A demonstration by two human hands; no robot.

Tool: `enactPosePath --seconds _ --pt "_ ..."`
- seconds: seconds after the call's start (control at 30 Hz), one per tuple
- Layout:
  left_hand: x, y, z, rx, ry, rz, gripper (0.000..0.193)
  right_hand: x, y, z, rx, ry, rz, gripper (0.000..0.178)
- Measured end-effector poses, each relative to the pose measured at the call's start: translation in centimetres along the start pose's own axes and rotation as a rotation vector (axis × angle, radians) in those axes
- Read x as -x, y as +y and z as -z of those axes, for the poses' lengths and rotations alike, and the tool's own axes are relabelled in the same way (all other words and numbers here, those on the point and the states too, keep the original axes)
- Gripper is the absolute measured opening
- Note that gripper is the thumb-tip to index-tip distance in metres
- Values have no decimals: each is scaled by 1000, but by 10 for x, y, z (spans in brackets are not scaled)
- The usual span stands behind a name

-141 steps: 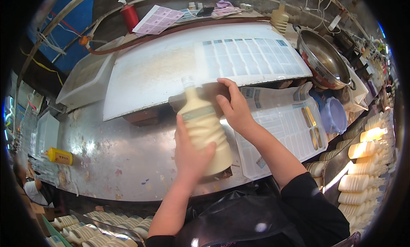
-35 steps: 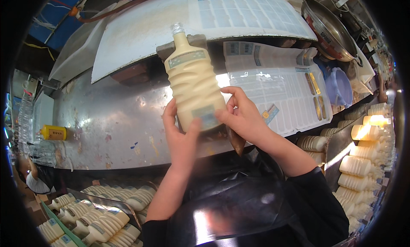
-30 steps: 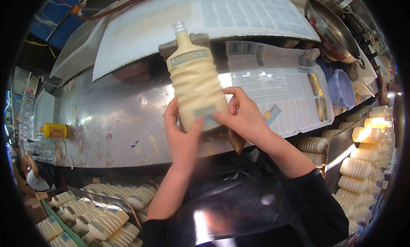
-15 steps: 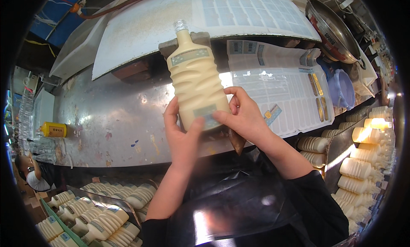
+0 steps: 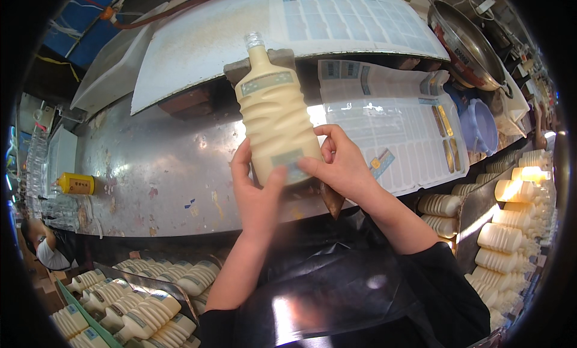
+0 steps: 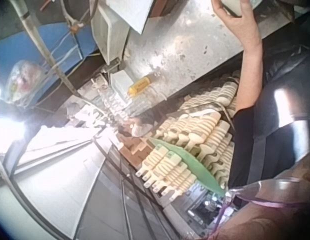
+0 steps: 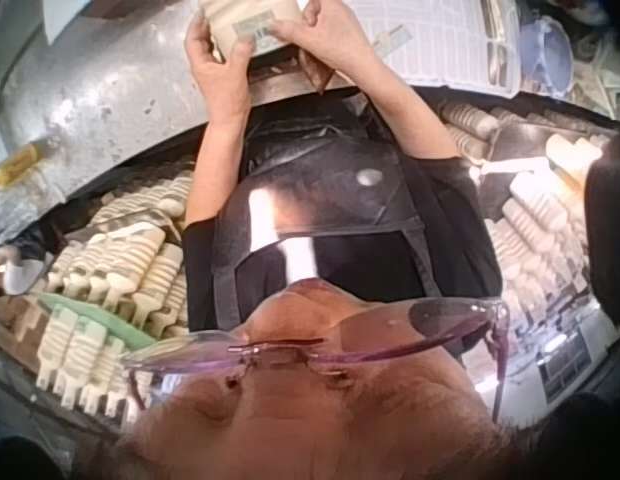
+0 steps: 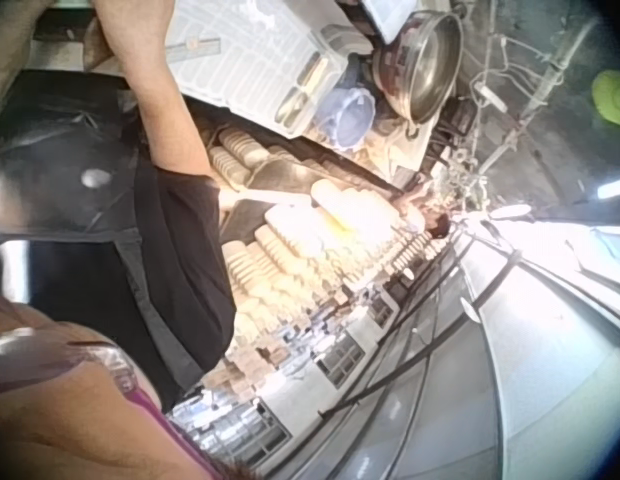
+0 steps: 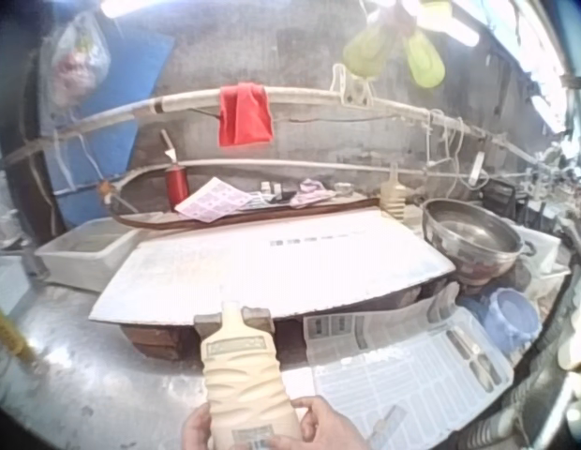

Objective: The person applies adhesive labels to the neck and body of a ribbed plastic bottle, smoothing each label with their fingers. They repeat this process on multiple bottles, placing finished ones on a nearby tray.

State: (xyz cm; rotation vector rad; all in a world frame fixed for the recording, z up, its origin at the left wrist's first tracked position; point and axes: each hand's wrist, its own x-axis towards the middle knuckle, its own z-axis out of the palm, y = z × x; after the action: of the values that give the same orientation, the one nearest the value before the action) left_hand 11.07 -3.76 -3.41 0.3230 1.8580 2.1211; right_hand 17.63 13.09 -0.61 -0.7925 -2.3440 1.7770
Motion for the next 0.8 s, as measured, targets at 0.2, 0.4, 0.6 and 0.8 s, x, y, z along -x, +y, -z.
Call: enactPosePath --seconds 0.2,0.4,0.6,0.8 --pt "-1 -3 0 -30 -1 -24 75 0 4 0 -9 -3 23 64" --pt "-3 -9 4 42 -3 -30 71 -5 12 4 -65 -38 47 63" --pt "-1 -6 2 73 -9 -20 69 1 -1 2 32 -28 15 64" --pt "-1 -7 3 59 -3 -17 70 0 1 2 43 -25 33 65"
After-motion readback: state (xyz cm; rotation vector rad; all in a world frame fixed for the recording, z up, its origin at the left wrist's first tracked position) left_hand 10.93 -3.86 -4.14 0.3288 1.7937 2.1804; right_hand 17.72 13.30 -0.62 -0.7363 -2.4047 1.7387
